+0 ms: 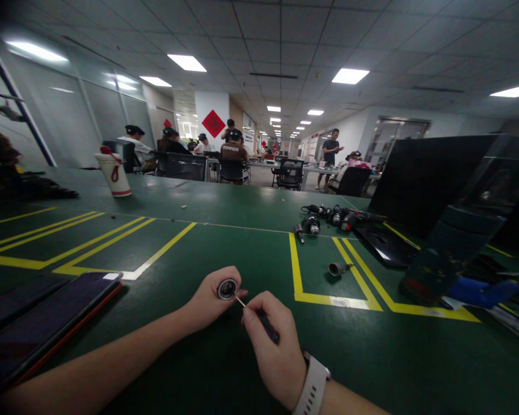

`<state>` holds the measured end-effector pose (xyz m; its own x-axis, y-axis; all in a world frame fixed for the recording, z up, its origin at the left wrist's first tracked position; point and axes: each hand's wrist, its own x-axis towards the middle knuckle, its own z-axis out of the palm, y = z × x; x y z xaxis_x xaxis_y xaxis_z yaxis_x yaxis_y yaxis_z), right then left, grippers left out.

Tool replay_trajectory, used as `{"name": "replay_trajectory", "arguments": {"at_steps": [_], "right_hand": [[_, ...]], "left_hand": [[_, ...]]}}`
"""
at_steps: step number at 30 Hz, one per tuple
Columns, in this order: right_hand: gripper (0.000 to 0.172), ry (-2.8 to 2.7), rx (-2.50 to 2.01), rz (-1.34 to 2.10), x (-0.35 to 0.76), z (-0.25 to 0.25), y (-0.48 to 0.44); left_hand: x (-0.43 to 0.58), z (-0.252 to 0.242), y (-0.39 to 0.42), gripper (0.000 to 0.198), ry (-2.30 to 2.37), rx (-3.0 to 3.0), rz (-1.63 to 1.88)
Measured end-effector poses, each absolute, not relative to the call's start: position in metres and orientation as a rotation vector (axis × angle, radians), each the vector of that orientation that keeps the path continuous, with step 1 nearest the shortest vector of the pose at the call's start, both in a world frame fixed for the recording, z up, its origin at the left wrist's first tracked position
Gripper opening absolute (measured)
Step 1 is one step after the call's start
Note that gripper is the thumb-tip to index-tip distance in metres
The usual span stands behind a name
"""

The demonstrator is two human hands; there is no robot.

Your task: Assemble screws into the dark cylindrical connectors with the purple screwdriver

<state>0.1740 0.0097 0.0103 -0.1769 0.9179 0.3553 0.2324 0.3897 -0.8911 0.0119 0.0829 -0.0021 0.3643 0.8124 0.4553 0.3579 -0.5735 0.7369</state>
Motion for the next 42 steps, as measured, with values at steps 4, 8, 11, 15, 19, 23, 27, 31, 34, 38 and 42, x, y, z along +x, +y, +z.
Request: {"name": "replay_trajectory", "arguments": {"at_steps": [4, 8, 11, 15, 19, 23, 27, 31, 34, 38, 42], "right_hand": [[0.022, -1.659, -1.026, 0.837, 0.1739, 0.0101, 0.0089], [0.022, -1.683, -1.016, 0.817, 0.1744, 0.0095, 0.0090], [0.021, -1.691, -1.000, 0.830, 0.1752, 0.0088, 0.0092], [0.022, -1.686, -0.976, 0.838, 0.1753, 0.0092, 0.0091], [0.022, -1.669, -0.985, 0.861, 0.1731, 0.0104, 0.0093], [0.023, -1.638, -0.992, 0.916, 0.1725, 0.0098, 0.0112], [0.020, -1.556, -0.992, 1.003, 0.1741, 0.0075, 0.0144], [0.019, -1.529, -0.972, 1.036, 0.1751, 0.0061, 0.0163], [0.019, -1.525, -0.966, 1.035, 0.1753, 0.0057, 0.0164], [0.017, -1.520, -0.959, 1.035, 0.1741, 0.0062, 0.0158], [0.017, -1.523, -0.971, 1.009, 0.1723, 0.0087, 0.0143]], "left_hand": [[0.0117, -0.0030, 0.0837, 0.018, 1.026, 2.109, 1.134], [0.0111, -0.0029, 0.0841, 0.017, 1.029, 2.109, 1.130], [0.0107, -0.0023, 0.0837, 0.017, 1.017, 2.103, 1.118], [0.0113, -0.0016, 0.0831, 0.019, 0.989, 2.081, 1.108], [0.0129, -0.0003, 0.0821, 0.020, 0.958, 2.050, 1.106], [0.0133, 0.0009, 0.0808, 0.022, 0.931, 2.011, 1.099], [0.0120, 0.0006, 0.0807, 0.021, 0.909, 1.977, 1.089], [0.0110, 0.0002, 0.0817, 0.021, 0.898, 1.958, 1.085], [0.0107, 0.0001, 0.0822, 0.022, 0.891, 1.950, 1.076], [0.0107, 0.0000, 0.0823, 0.021, 0.894, 1.950, 1.067], [0.0108, 0.0004, 0.0816, 0.019, 0.924, 1.978, 1.077]]}}
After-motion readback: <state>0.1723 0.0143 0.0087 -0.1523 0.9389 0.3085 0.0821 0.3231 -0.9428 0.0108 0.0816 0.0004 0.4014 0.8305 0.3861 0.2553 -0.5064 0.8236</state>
